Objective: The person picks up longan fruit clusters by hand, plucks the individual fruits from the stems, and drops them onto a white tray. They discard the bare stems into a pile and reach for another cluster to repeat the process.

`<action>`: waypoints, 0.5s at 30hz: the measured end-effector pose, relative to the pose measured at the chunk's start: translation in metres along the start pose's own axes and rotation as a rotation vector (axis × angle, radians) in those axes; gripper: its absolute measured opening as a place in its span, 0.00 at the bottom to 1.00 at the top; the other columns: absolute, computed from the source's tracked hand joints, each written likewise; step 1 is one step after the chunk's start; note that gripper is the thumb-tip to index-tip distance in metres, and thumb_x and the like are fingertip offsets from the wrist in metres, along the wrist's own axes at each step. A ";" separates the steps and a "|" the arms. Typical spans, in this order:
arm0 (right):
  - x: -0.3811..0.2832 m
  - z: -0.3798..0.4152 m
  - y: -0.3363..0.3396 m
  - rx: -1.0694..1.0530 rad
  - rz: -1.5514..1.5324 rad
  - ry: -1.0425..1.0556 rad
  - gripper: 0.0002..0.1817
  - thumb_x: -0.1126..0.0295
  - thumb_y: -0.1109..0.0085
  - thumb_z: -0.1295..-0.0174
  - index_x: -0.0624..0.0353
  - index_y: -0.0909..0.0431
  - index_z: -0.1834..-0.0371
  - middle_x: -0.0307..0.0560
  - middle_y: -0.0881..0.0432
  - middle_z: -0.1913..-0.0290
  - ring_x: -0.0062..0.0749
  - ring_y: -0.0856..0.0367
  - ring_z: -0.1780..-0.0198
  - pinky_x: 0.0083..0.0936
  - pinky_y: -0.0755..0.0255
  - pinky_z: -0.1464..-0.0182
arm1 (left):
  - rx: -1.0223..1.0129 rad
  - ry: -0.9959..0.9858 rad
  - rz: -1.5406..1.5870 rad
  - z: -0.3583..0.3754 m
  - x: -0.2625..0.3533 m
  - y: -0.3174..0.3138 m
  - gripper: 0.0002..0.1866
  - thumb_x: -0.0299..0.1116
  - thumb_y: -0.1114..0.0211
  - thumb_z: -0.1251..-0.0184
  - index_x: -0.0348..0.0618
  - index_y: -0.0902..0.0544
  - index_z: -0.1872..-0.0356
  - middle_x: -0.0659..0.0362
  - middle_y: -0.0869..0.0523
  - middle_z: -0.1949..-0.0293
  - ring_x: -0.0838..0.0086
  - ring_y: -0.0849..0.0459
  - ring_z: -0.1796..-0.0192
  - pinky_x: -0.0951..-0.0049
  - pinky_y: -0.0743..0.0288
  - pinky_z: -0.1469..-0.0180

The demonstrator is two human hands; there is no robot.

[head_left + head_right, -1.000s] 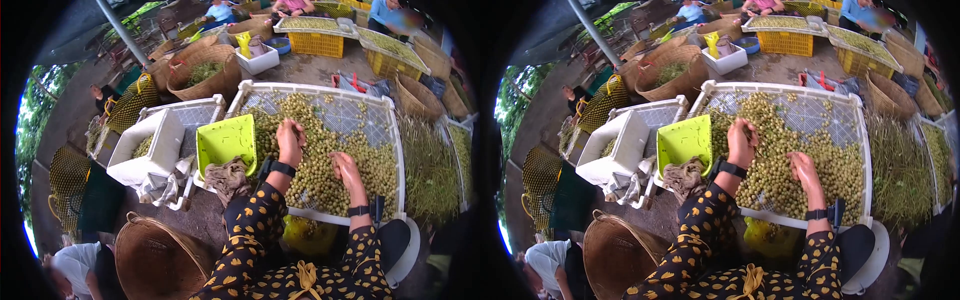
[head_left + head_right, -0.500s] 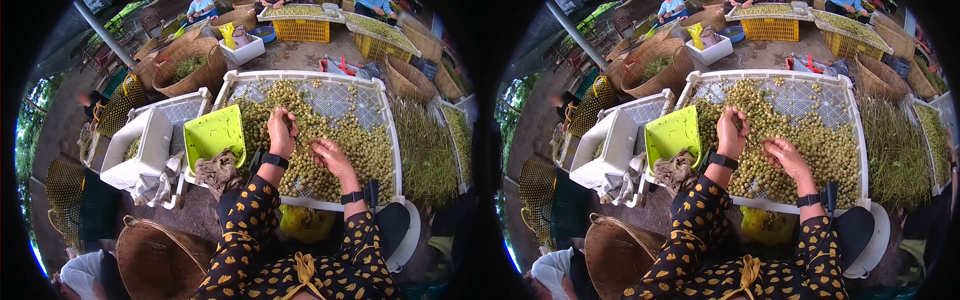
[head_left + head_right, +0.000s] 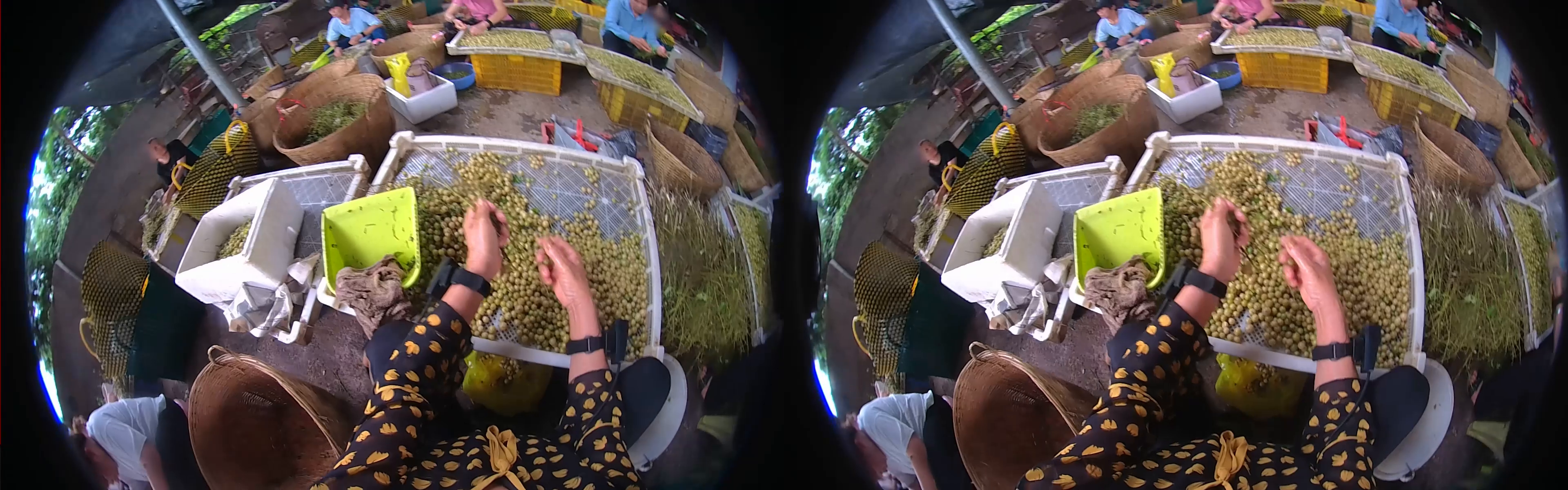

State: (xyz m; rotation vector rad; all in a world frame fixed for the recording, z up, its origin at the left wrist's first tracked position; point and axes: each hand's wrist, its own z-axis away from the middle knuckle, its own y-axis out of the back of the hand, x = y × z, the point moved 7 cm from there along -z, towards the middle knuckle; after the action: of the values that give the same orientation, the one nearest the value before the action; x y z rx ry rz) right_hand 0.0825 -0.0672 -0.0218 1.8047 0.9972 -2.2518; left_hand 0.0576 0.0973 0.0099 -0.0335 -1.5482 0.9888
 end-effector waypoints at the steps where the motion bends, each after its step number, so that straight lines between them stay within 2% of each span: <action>1: 0.002 -0.002 0.002 0.022 -0.015 0.011 0.10 0.63 0.45 0.35 0.57 0.27 0.59 0.36 0.27 0.74 0.14 0.35 0.82 0.14 0.46 0.84 | -0.020 -0.011 0.004 -0.002 -0.004 0.000 0.13 0.40 0.58 0.25 0.48 0.33 0.69 0.61 0.26 0.78 0.78 0.35 0.85 0.79 0.43 0.85; 8: 0.008 -0.007 0.013 0.149 -0.108 0.071 0.06 0.67 0.46 0.35 0.58 0.28 0.63 0.36 0.27 0.74 0.14 0.35 0.82 0.14 0.44 0.84 | 0.011 0.013 0.122 -0.008 0.001 0.008 0.12 0.40 0.57 0.26 0.48 0.34 0.68 0.61 0.26 0.78 0.78 0.32 0.83 0.79 0.43 0.85; 13: 0.000 -0.002 0.030 0.223 -0.394 0.125 0.05 0.68 0.47 0.34 0.56 0.26 0.60 0.36 0.27 0.72 0.16 0.32 0.79 0.15 0.40 0.82 | 0.046 -0.018 0.113 -0.008 0.007 0.012 0.12 0.41 0.58 0.25 0.48 0.34 0.68 0.61 0.26 0.77 0.78 0.32 0.82 0.79 0.41 0.84; 15: -0.002 -0.001 0.043 0.222 -0.396 0.124 0.07 0.65 0.48 0.34 0.56 0.26 0.60 0.36 0.27 0.71 0.17 0.32 0.79 0.15 0.41 0.82 | 0.075 -0.042 0.134 -0.013 0.013 0.020 0.12 0.41 0.57 0.25 0.47 0.33 0.67 0.60 0.25 0.76 0.76 0.30 0.82 0.77 0.39 0.82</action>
State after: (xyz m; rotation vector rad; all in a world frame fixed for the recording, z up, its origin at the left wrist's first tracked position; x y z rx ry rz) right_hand 0.1035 -0.1004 -0.0386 2.0061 1.2693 -2.5948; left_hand 0.0554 0.1242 0.0073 -0.0653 -1.5619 1.1596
